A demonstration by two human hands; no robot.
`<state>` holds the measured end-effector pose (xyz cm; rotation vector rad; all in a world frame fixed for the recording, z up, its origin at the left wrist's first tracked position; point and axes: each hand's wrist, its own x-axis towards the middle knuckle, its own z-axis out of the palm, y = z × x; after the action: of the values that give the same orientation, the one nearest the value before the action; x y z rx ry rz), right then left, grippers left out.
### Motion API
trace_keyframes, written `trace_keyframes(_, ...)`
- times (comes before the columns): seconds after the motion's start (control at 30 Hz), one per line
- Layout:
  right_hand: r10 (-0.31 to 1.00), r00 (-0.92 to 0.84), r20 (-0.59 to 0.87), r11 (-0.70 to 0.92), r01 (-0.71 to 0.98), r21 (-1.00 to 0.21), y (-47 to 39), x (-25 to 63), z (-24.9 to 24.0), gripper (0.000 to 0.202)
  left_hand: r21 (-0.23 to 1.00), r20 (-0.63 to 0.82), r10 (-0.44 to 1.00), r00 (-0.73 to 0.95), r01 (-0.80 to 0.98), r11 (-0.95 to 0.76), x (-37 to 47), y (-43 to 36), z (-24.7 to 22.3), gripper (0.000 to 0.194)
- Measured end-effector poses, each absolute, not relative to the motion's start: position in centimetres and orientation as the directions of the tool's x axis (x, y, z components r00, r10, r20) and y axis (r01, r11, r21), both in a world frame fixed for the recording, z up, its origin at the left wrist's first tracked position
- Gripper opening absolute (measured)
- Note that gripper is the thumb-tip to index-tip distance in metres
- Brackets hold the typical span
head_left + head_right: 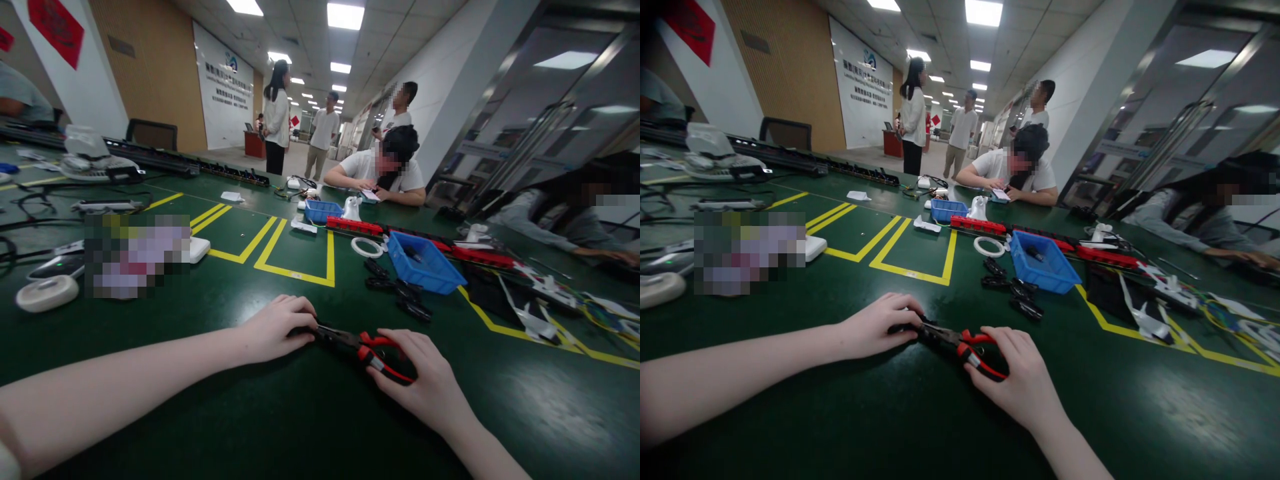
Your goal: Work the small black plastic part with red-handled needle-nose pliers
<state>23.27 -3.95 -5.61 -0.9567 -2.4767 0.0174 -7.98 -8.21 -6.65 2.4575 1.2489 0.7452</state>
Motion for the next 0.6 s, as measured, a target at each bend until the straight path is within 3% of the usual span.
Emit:
trace_keyframes(0.3, 0.612, -0.675, 0.411, 0.773, 0.621, -0.131, -4.2, 22.9, -5.0, 0.04, 0.466, 0.333, 0.799, 0.5, 0.649, -0.601, -8.0, -8.2, -6.6, 0.014)
trace_keyframes(0.6, 0.448, -0.759, 0.473, 0.837, 0.541, 0.077, -3.4, 23.1, -4.8, 0.04, 0.446, 0.346, 0.785, 0.513, 0.646, -0.619, -8.1, -8.1, -6.9, 0.011)
